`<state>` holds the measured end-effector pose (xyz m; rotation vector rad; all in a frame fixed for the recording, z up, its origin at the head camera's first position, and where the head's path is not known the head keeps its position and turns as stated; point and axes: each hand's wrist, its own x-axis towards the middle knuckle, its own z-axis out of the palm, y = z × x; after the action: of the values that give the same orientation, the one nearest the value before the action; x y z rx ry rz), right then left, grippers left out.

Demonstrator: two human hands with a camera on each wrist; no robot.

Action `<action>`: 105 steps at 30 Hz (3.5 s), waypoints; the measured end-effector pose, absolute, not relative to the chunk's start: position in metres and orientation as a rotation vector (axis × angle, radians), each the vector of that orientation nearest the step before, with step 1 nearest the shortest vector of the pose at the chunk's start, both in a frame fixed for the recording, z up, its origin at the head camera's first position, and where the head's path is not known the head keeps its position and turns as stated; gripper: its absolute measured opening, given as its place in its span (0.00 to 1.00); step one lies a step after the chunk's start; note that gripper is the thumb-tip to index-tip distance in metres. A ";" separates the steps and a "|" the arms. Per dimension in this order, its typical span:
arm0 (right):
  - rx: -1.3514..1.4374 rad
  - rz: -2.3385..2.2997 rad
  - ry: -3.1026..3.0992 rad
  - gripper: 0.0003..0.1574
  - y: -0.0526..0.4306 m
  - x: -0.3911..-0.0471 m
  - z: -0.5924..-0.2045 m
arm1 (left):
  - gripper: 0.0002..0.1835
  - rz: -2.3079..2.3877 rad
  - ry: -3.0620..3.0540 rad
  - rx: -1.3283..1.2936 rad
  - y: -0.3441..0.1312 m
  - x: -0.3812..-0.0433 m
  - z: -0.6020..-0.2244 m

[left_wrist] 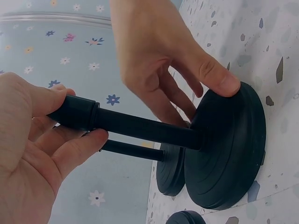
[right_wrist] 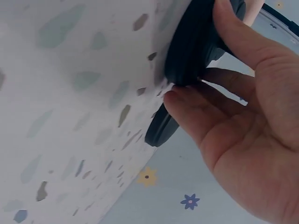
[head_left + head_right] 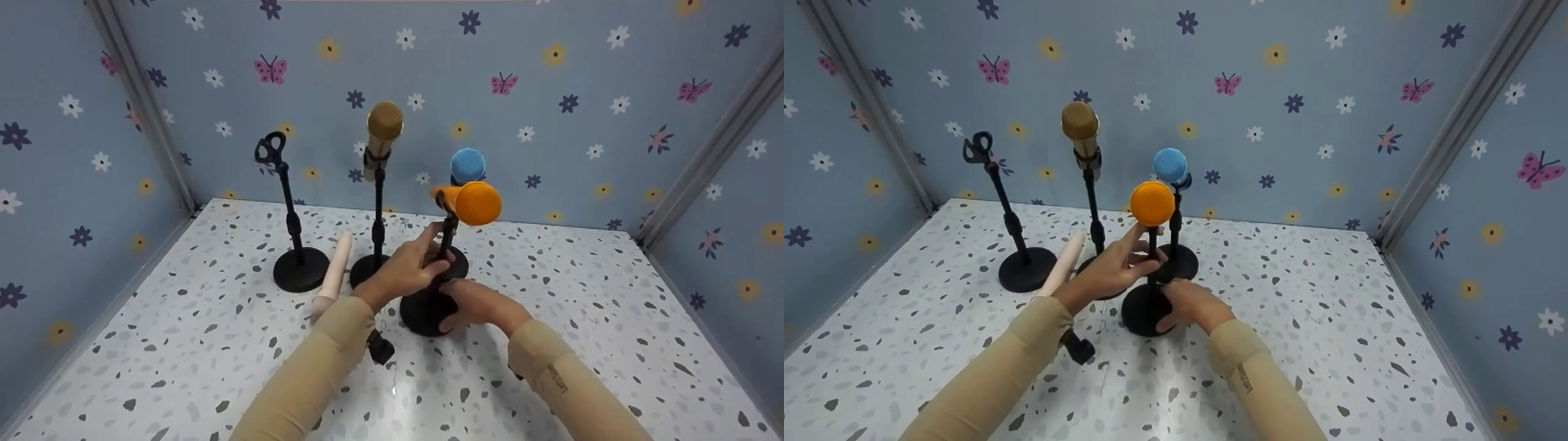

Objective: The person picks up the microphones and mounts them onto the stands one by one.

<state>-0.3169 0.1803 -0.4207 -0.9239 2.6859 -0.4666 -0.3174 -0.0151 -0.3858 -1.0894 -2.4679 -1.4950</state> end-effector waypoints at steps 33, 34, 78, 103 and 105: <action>-0.616 -0.252 2.706 0.27 0.166 -0.315 -0.409 | 0.31 -1.613 -2.380 -1.190 -0.020 -0.321 -0.393; -0.609 -0.244 2.706 0.27 0.166 -0.315 -0.409 | 0.32 -1.611 -2.371 -1.185 -0.019 -0.321 -0.394; -0.577 -0.308 2.714 0.39 0.168 -0.314 -0.412 | 0.24 -1.646 -2.188 -1.020 -0.014 -0.317 -0.401; -0.595 -0.383 2.711 0.50 0.171 -0.312 -0.414 | 0.15 -1.531 -2.168 -1.063 -0.014 -0.317 -0.406; -0.594 -0.386 2.709 0.51 0.171 -0.312 -0.413 | 0.15 -1.535 -2.161 -1.062 -0.013 -0.317 -0.407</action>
<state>-0.3121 0.1707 -0.4134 -0.5938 2.7089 -0.3859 -0.3166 -0.0134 -0.4065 -1.0623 -2.1614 -1.5346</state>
